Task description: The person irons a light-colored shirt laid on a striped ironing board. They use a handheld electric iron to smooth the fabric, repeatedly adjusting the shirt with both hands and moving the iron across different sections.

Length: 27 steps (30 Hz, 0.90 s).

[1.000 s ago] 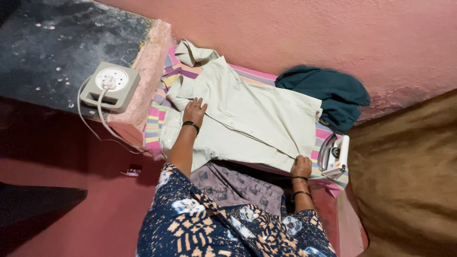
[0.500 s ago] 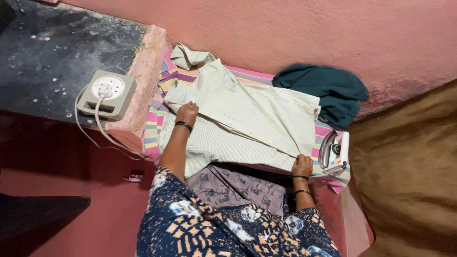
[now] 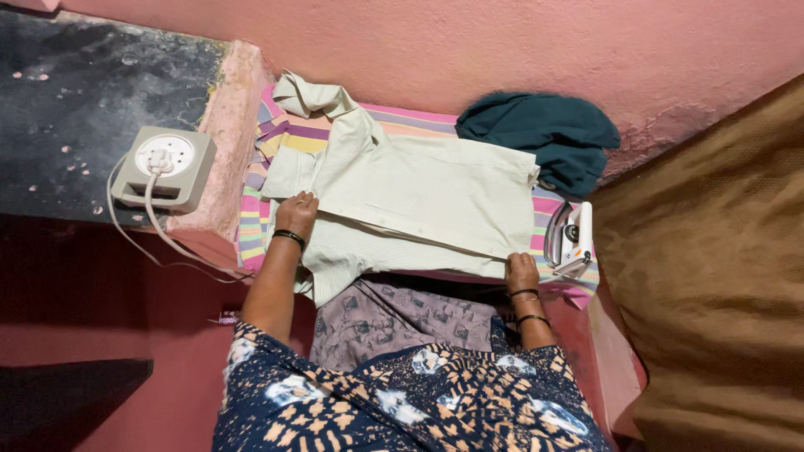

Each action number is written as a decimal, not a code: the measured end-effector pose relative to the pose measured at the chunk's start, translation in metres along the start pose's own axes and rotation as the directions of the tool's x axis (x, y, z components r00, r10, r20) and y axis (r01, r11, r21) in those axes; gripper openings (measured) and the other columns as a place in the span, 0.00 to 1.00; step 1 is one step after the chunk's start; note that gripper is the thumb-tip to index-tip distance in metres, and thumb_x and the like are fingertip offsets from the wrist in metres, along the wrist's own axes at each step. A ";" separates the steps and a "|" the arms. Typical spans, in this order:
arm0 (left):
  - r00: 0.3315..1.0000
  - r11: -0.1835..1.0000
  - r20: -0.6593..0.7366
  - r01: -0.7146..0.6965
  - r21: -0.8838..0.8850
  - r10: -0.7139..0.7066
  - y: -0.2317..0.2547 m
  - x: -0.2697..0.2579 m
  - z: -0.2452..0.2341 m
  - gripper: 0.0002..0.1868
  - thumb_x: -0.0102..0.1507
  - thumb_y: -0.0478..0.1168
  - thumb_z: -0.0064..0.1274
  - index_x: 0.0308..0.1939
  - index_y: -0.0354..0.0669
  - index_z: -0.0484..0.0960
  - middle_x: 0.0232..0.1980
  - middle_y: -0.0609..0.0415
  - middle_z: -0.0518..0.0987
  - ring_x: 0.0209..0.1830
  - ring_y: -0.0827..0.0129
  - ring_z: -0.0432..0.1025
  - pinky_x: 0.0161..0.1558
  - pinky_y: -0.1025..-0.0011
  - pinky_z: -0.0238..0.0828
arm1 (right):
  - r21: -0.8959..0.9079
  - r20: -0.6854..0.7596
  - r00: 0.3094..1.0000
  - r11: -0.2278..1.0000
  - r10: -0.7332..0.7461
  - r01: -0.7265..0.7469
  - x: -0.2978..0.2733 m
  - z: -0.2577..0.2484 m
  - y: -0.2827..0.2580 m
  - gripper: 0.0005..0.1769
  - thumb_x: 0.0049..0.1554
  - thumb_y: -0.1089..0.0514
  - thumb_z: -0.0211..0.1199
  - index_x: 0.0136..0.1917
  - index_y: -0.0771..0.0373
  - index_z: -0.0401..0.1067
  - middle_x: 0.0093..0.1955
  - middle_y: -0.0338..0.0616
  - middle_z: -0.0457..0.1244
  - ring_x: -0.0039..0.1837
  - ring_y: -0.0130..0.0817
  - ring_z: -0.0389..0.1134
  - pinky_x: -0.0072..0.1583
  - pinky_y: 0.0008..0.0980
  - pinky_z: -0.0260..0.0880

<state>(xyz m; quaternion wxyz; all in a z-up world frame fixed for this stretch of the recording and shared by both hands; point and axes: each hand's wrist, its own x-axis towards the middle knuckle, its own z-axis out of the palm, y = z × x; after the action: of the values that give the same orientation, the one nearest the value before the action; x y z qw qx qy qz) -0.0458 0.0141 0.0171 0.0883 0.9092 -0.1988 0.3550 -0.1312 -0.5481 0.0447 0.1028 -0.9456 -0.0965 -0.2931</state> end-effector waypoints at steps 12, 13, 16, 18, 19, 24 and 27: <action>0.993 0.997 0.111 0.035 0.069 -0.042 0.013 -0.048 -0.012 0.09 0.57 0.32 0.51 0.40 0.37 0.84 0.52 0.44 0.85 0.54 0.53 0.79 0.51 0.61 0.78 | 0.000 0.044 0.999 1.000 -0.005 0.005 -0.020 -0.010 -0.008 0.06 0.53 0.64 0.64 0.42 0.55 0.70 0.42 0.47 0.62 0.51 0.51 0.66 0.50 0.48 0.69; 0.992 0.997 0.121 0.039 0.073 -0.048 0.014 -0.053 -0.012 0.10 0.57 0.32 0.51 0.40 0.37 0.84 0.52 0.44 0.85 0.54 0.53 0.80 0.50 0.61 0.77 | 0.003 0.048 0.999 1.000 0.007 -0.007 -0.019 -0.010 -0.008 0.07 0.52 0.65 0.64 0.42 0.55 0.71 0.42 0.47 0.62 0.51 0.51 0.66 0.51 0.48 0.69; 0.990 0.995 0.122 0.056 0.086 -0.066 0.018 -0.063 -0.012 0.11 0.57 0.31 0.51 0.42 0.36 0.85 0.52 0.44 0.85 0.53 0.53 0.80 0.50 0.61 0.78 | 0.024 0.035 0.999 0.999 0.020 -0.021 -0.020 -0.012 -0.011 0.09 0.50 0.66 0.66 0.43 0.56 0.72 0.43 0.48 0.63 0.51 0.52 0.65 0.53 0.48 0.68; 0.993 0.993 0.087 0.072 0.097 -0.081 0.021 -0.068 -0.012 0.13 0.57 0.31 0.50 0.43 0.36 0.85 0.52 0.45 0.84 0.53 0.54 0.80 0.52 0.62 0.78 | 0.058 -0.001 1.000 0.998 0.003 -0.003 -0.023 -0.014 -0.013 0.09 0.50 0.66 0.66 0.44 0.57 0.72 0.44 0.48 0.63 0.51 0.52 0.65 0.54 0.48 0.68; 0.992 0.993 0.084 0.082 0.091 -0.089 0.022 -0.071 -0.012 0.12 0.57 0.31 0.50 0.44 0.36 0.85 0.52 0.44 0.84 0.54 0.54 0.80 0.51 0.62 0.78 | 0.058 -0.010 1.000 0.998 0.003 -0.002 -0.023 -0.014 -0.013 0.09 0.50 0.67 0.66 0.44 0.57 0.72 0.44 0.48 0.63 0.51 0.52 0.65 0.54 0.48 0.68; 0.986 0.987 0.077 0.145 0.064 -0.149 0.029 -0.078 -0.012 0.12 0.58 0.31 0.51 0.43 0.35 0.84 0.52 0.42 0.84 0.54 0.53 0.80 0.47 0.62 0.78 | 0.056 -0.037 0.999 0.998 0.011 -0.009 -0.024 -0.014 -0.014 0.10 0.49 0.67 0.67 0.44 0.58 0.72 0.44 0.48 0.63 0.51 0.52 0.65 0.54 0.47 0.68; 0.988 0.987 0.065 0.133 0.090 -0.139 0.033 -0.080 -0.013 0.13 0.57 0.32 0.51 0.44 0.34 0.84 0.52 0.42 0.84 0.54 0.53 0.80 0.48 0.62 0.79 | 0.085 -0.063 0.998 0.996 0.018 -0.013 -0.026 -0.014 -0.014 0.11 0.49 0.68 0.67 0.44 0.58 0.72 0.45 0.48 0.64 0.51 0.51 0.66 0.54 0.47 0.69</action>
<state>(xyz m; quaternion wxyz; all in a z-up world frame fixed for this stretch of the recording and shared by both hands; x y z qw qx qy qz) -0.1210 0.0125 -0.0270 0.0664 0.9356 -0.1240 0.3238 -0.1632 -0.5409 0.0428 0.1482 -0.9314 -0.0981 -0.3178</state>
